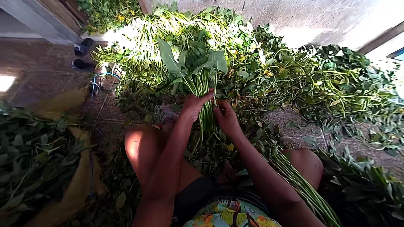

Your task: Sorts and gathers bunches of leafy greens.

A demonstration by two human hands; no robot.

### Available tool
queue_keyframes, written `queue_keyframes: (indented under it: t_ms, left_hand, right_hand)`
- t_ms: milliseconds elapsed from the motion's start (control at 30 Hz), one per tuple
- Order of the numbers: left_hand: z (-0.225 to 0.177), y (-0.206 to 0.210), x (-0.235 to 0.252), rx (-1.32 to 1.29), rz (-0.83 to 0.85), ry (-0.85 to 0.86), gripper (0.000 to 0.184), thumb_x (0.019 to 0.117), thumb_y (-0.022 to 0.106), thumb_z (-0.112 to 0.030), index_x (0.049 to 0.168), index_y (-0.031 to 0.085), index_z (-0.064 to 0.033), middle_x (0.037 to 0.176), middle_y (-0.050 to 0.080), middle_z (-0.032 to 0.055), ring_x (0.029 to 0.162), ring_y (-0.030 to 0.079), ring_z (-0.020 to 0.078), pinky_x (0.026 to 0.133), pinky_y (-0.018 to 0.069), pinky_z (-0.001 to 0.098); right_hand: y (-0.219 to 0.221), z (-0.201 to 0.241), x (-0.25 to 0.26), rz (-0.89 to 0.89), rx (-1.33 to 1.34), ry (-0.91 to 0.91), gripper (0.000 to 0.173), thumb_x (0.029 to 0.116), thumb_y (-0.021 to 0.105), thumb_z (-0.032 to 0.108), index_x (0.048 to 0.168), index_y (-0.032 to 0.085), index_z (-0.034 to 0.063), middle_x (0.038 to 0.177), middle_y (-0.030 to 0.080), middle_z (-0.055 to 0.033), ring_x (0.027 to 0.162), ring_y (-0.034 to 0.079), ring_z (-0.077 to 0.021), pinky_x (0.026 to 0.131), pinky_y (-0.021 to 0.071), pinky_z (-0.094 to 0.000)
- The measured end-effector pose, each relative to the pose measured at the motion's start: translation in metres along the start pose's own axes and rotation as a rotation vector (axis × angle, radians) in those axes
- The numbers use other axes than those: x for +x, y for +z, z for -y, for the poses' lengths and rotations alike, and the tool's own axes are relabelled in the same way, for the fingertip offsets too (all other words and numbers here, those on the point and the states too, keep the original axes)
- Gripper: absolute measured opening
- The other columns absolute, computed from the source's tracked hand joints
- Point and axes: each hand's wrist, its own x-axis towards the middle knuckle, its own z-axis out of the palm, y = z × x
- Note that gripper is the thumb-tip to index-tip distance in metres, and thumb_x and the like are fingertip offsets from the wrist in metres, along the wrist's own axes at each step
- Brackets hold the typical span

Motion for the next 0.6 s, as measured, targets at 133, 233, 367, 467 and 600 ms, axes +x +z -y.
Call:
queue_keyframes:
  t_ms: [133,233,367,467,600]
  left_hand:
    - [-0.001,-0.009,-0.001,0.022,0.077,-0.012,0.031,0.0944,0.072,-0.009,0.124,0.066,-0.0036,0.114,0.070,0.0057,0.103,0.066,0.0112,0.092,0.0554,0.0297]
    - [-0.005,-0.014,-0.002,0.066,0.154,-0.002,0.030,0.0949,0.070,-0.005,0.124,0.064,-0.0030,0.115,0.071,0.0051,0.105,0.066,0.0096,0.093,0.0548,0.0283]
    - [-0.004,-0.015,-0.003,0.035,0.119,-0.026,0.027,0.0942,0.070,-0.003,0.120,0.064,-0.0022,0.106,0.071,0.0040,0.095,0.067,0.0087,0.087,0.0563,0.0262]
    - [-0.006,-0.019,0.002,-0.120,-0.085,-0.067,0.021,0.0962,0.069,-0.007,0.117,0.066,-0.0053,0.092,0.068,0.0023,0.080,0.067,0.0100,0.075,0.0584,0.0265]
    - [-0.008,-0.046,0.021,-0.297,-0.364,-0.006,0.024,0.0951,0.071,-0.010,0.117,0.062,-0.0064,0.095,0.068,0.0039,0.084,0.067,0.0122,0.078,0.0595,0.0310]
  right_hand:
    - [-0.006,0.019,0.003,0.133,-0.115,0.083,0.022,0.1099,0.049,0.020,0.122,0.055,0.0023,0.083,0.056,-0.0111,0.062,0.054,-0.0175,0.060,0.0501,-0.0357]
    - [-0.009,0.029,0.005,0.202,-0.159,0.120,0.023,0.1109,0.045,0.020,0.121,0.054,0.0014,0.083,0.057,-0.0121,0.063,0.055,-0.0194,0.061,0.0500,-0.0375]
    - [-0.008,0.035,0.003,0.263,-0.158,0.166,0.028,0.1122,0.041,0.024,0.122,0.054,0.0019,0.084,0.056,-0.0103,0.064,0.055,-0.0170,0.062,0.0502,-0.0352]
    - [-0.011,0.037,-0.011,0.349,-0.143,0.209,0.034,0.1112,0.035,0.023,0.123,0.057,-0.0005,0.084,0.057,-0.0105,0.073,0.059,-0.0192,0.072,0.0520,-0.0391]
    - [-0.024,0.019,-0.053,0.354,-0.132,0.201,0.036,0.1063,0.032,0.025,0.111,0.060,0.0024,0.077,0.053,-0.0012,0.066,0.054,-0.0099,0.063,0.0495,-0.0304]
